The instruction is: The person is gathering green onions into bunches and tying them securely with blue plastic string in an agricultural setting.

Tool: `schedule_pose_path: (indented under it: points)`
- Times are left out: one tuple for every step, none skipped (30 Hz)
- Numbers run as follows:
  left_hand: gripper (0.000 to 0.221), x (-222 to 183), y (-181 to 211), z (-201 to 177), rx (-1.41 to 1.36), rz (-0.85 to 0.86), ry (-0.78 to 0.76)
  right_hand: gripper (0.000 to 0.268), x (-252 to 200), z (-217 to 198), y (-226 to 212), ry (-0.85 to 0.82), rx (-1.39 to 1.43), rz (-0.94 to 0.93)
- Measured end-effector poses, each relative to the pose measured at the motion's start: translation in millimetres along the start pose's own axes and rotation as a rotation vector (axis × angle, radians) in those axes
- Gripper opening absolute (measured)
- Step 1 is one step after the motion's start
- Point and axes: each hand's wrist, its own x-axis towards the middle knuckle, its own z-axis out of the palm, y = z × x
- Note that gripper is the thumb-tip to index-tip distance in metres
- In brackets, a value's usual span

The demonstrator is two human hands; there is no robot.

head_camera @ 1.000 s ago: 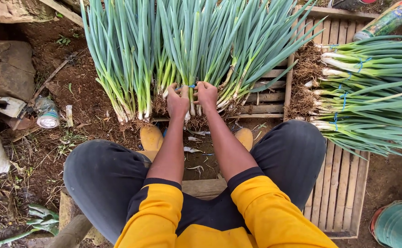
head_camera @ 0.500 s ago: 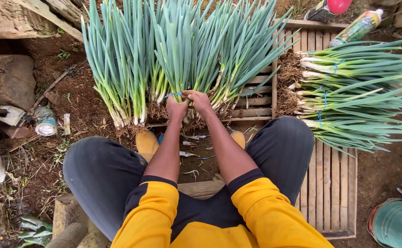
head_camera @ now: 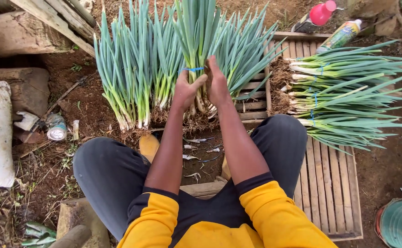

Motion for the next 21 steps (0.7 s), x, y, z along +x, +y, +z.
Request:
schedule_pose_path:
  points:
    - [0.098, -7, 12, 7, -0.001, 0.007, -0.009, 0.084, -3, 1, -5, 0.006, 0.0, -0.011]
    - [0.097, -12, 26, 15, -0.018, -0.02, 0.019, 0.087, -4, 1, -11, -0.033, 0.039, -0.005]
    - [0.096, -17, 39, 24, -0.034, -0.049, 0.048, 0.091, -5, 0, -18, -0.072, 0.079, 0.001]
    - [0.096, -15, 32, 22, -0.034, -0.048, 0.025, 0.091, -10, -7, -22, -0.052, 0.08, -0.011]
    - [0.08, -12, 24, 22, -0.126, 0.07, 0.029, 0.079, -15, -15, -25, -0.104, -0.051, -0.03]
    - [0.064, -9, 15, 25, -0.223, 0.184, 0.029, 0.068, -20, -25, -29, -0.15, -0.184, -0.046]
    - [0.064, -11, 15, 32, -0.228, 0.181, 0.002, 0.068, -12, -39, -18, -0.123, -0.185, -0.055]
    - [0.059, -12, 15, 34, -0.315, 0.198, 0.04, 0.079, -2, -48, -6, -0.159, -0.245, -0.048]
    - [0.054, -13, 15, 36, -0.403, 0.215, 0.08, 0.091, 9, -57, 7, -0.195, -0.304, -0.04]
    - [0.054, -12, 15, 38, -0.395, 0.201, 0.071, 0.091, 2, -53, 4, -0.183, -0.294, -0.032]
    - [0.049, -10, 14, 40, -0.396, 0.223, 0.074, 0.092, -4, -50, 0, -0.192, -0.321, -0.04]
    - [0.045, -5, 14, 43, -0.4, 0.251, 0.072, 0.092, -7, -47, -5, -0.2, -0.351, -0.055]
    - [0.045, -10, 15, 43, -0.395, 0.243, 0.059, 0.092, -17, -45, -10, -0.186, -0.343, -0.054]
    - [0.045, -11, 17, 47, -0.337, 0.249, 0.039, 0.092, -25, -47, -18, -0.151, -0.361, -0.053]
    - [0.047, -13, 20, 52, -0.28, 0.257, 0.019, 0.092, -33, -48, -27, -0.117, -0.377, -0.052]
    - [0.047, -17, 29, 56, -0.278, 0.257, 0.001, 0.092, -31, -51, -24, -0.102, -0.373, -0.059]
    - [0.046, -20, 38, 61, -0.035, 0.219, 0.081, 0.089, -28, -55, -22, -0.065, -0.381, -0.066]
    - [0.052, -25, 46, 65, 0.21, 0.178, 0.16, 0.087, -26, -59, -18, -0.027, -0.386, -0.068]
    - [0.052, -22, 51, 65, 0.213, 0.177, 0.142, 0.087, -28, -58, -20, -0.01, -0.381, -0.07]
    - [0.048, -19, 55, 65, 0.438, 0.255, 0.152, 0.08, -29, -56, -22, 0.026, -0.326, -0.088]
    - [0.047, -17, 59, 64, 0.662, 0.335, 0.162, 0.072, -31, -53, -24, 0.062, -0.27, -0.107]
